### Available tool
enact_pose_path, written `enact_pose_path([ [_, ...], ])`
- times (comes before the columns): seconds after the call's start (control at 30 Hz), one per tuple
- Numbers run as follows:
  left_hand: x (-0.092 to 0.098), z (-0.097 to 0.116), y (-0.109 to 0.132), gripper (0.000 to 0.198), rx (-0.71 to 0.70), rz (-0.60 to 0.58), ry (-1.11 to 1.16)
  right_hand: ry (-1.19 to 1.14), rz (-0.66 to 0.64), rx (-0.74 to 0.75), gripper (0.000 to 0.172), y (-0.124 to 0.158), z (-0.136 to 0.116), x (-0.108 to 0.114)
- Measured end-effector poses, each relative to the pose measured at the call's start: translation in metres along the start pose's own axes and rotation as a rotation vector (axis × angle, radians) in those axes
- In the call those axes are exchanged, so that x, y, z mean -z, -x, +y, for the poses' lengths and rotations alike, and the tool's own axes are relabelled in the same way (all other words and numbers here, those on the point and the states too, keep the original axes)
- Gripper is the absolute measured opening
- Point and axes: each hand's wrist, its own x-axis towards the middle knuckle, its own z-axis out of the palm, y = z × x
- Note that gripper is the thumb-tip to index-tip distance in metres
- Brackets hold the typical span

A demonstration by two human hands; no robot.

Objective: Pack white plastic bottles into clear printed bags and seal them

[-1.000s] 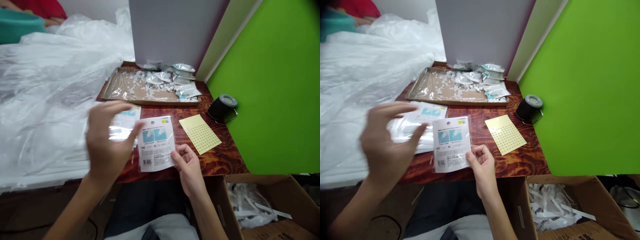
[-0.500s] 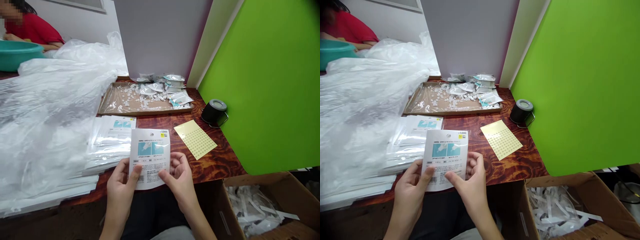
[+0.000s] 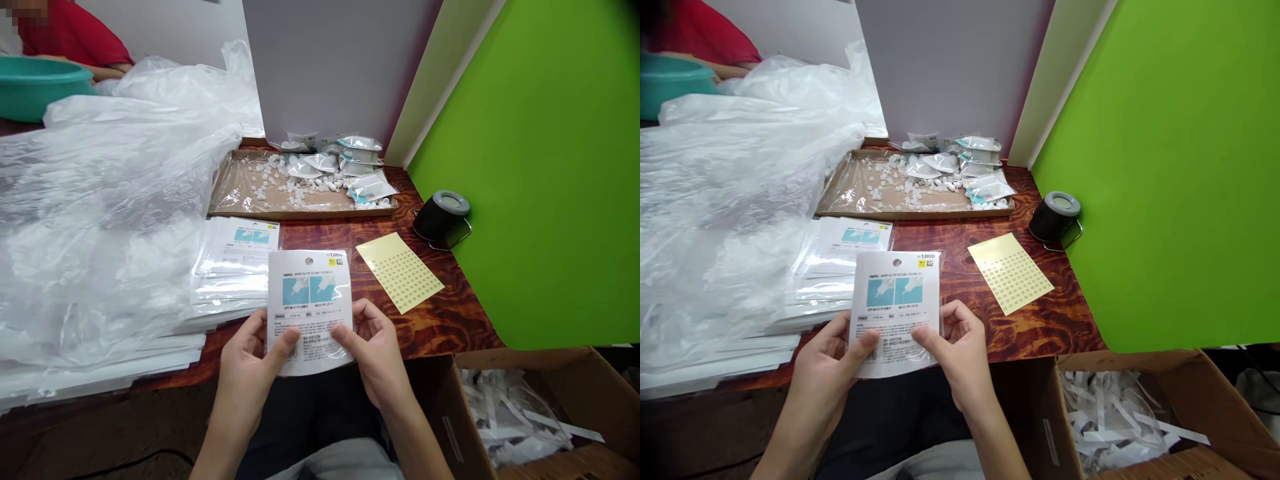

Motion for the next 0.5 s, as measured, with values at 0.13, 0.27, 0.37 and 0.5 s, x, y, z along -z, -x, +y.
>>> enact_pose_path([
  [0.13,0.006,0.0,-0.001,0.044,0.021,0.007,0.016,-0.019,-0.007,-0.009,0.026,-0.003,-0.002,0.007],
  [0.27,0.014,-0.004,-0.002,0.046,0.013,0.07,-0.034,-0.014,-0.004,0.001,0.027,-0.004,-0.003,0.011],
  [0.37,0.017,-0.007,-0.002,0.048,0.004,0.103,-0.061,0.001,-0.003,-0.002,0.028,-0.004,-0.003,0.012],
  [0.5,0.02,-0.008,-0.003,0.051,0.023,0.112,-0.073,0.013,-0.031,-0.014,0.029,-0.004,-0.003,0.013],
])
